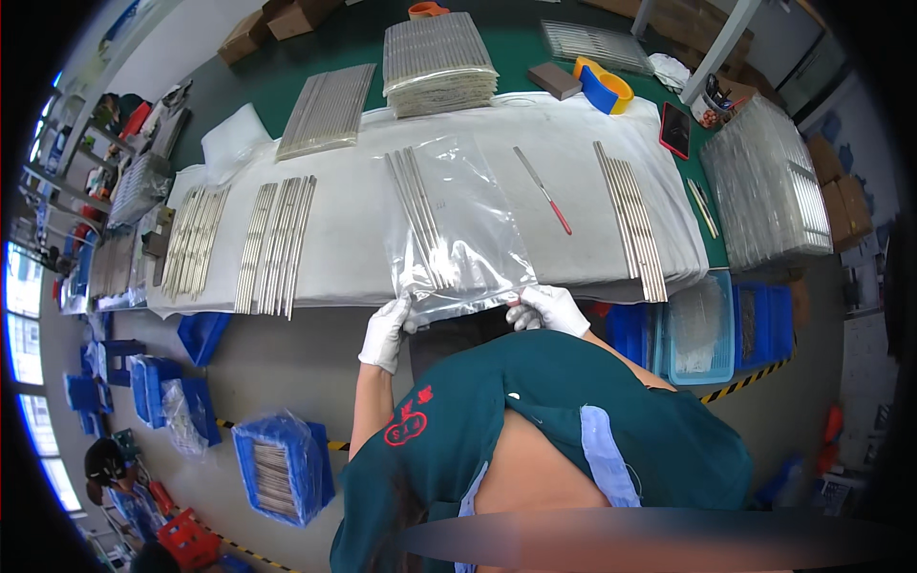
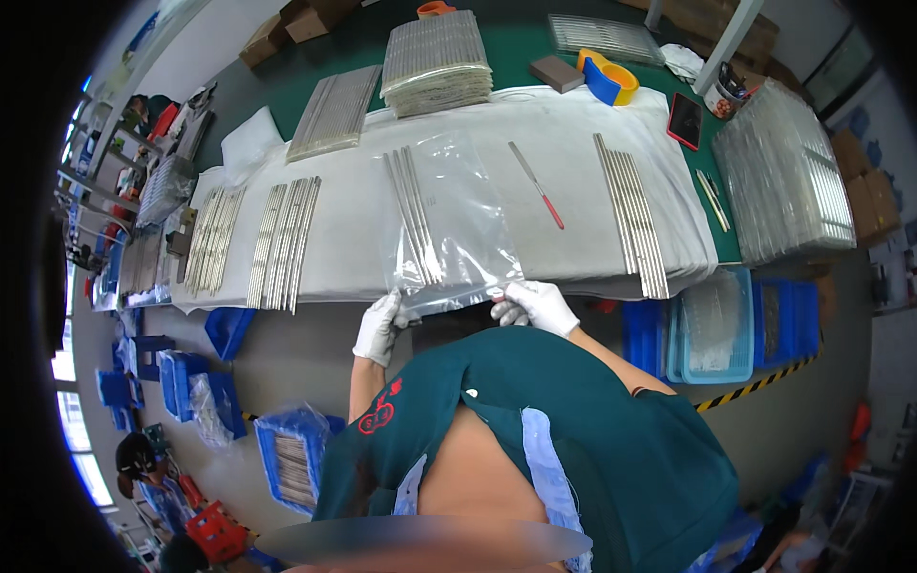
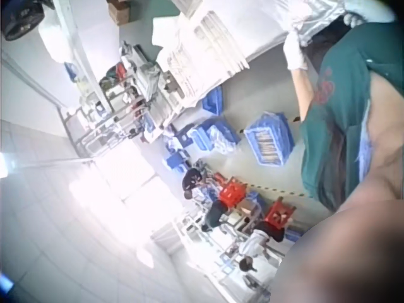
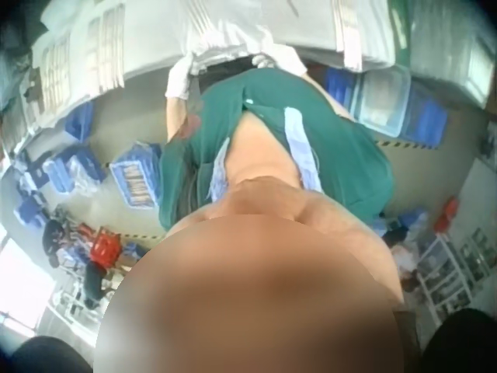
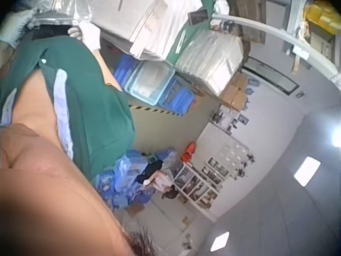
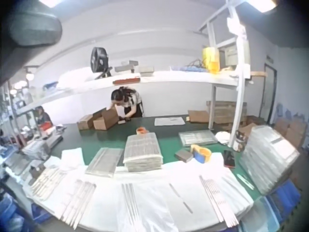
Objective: Inspecting metal tubes, filing ends, and packaging them into plastic bags and bundles.
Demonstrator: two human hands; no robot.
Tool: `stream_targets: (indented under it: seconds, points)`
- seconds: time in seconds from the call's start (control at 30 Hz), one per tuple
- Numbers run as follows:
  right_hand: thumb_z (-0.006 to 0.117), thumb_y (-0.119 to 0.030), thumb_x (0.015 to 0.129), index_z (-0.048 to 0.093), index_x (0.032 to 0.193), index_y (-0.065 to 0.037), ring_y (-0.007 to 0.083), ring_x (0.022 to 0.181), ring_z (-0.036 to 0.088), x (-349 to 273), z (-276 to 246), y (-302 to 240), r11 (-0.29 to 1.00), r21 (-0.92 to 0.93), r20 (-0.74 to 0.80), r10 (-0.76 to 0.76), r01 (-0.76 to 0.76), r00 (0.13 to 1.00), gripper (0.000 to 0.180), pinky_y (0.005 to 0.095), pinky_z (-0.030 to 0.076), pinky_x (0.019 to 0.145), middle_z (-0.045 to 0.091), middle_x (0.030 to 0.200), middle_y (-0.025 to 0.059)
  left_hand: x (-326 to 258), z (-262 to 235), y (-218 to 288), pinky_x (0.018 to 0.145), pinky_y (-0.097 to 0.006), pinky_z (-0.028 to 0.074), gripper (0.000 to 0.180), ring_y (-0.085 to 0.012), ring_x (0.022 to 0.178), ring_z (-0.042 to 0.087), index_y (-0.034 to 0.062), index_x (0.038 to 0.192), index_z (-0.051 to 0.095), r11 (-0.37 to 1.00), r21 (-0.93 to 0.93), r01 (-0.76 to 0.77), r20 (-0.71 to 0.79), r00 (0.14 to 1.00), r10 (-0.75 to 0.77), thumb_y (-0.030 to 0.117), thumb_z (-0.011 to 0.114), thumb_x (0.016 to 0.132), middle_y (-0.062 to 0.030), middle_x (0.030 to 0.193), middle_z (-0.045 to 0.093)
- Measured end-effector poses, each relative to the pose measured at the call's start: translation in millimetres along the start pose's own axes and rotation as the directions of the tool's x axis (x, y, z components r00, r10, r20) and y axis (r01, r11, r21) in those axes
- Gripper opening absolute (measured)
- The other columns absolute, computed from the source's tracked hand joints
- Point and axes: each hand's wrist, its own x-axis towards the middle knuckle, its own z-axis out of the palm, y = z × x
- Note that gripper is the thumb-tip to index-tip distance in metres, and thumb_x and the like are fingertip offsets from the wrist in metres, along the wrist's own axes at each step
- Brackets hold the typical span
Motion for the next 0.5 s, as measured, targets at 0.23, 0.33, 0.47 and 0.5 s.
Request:
stream_targets:
  seconds: [0.23, 0.33, 0.47, 0.5]
  points:
    - [0.053, -0.028, 0.088, 0.062, 0.105, 0.000, 0.0073, 0.071, 0.055, -4, -17, -9, 0.873, -0.488, 0.134, 0.073, 0.002, 0.988, 0.033, 0.0227, 0.045, 0.064, 0.063, 0.083, 0.0039, -8, -31, -14, 0.057, -0.022, 0.042, 0.032, -0.0080, 0.063, 0.053, 0.0022, 0.101, 0.060, 0.967, -0.026, 0.253, 0.211, 0.947, -0.242, 0.028, 0.063, 0.082, -0.0005, 0.077, 0.059]
    - [0.053, -0.038, 0.087, 0.062, 0.100, 0.000, 0.0068, 0.072, 0.054, -10, 15, -38, 0.789, -0.593, 0.272, 0.007, 0.162, 0.962, 0.041, 0.0231, 0.043, 0.060, 0.063, 0.083, 0.0035, -9, 13, 19, 0.072, -0.031, 0.049, 0.040, -0.0166, 0.082, 0.060, 0.0003, 0.112, 0.053, 0.918, -0.233, 0.320, 0.216, 0.938, -0.272, 0.026, 0.062, 0.083, -0.0068, 0.094, 0.061]
    - [0.056, -0.028, 0.084, 0.065, 0.087, -0.004, 0.0180, 0.072, 0.060, -37, 60, -104, 0.484, -0.717, 0.481, -0.179, 0.503, 0.858, 0.026, 0.0278, 0.046, 0.067, 0.065, 0.083, 0.0089, 2, 41, 0, 0.082, -0.039, 0.048, 0.034, -0.0218, 0.092, 0.059, 0.0026, 0.112, 0.051, 0.741, -0.490, 0.459, 0.565, 0.815, -0.132, 0.022, 0.059, 0.085, -0.0100, 0.103, 0.059]
    - [0.055, -0.028, 0.083, 0.066, 0.087, -0.007, 0.0228, 0.071, 0.061, -44, 65, -119, 0.233, -0.724, 0.625, -0.176, 0.649, 0.760, 0.024, 0.0294, 0.047, 0.065, 0.064, 0.082, 0.0111, -8, 55, 12, 0.080, -0.035, 0.049, 0.034, -0.0201, 0.090, 0.060, 0.0045, 0.113, 0.050, 0.754, -0.504, 0.422, 0.550, 0.830, -0.097, 0.021, 0.059, 0.085, -0.0086, 0.101, 0.059]
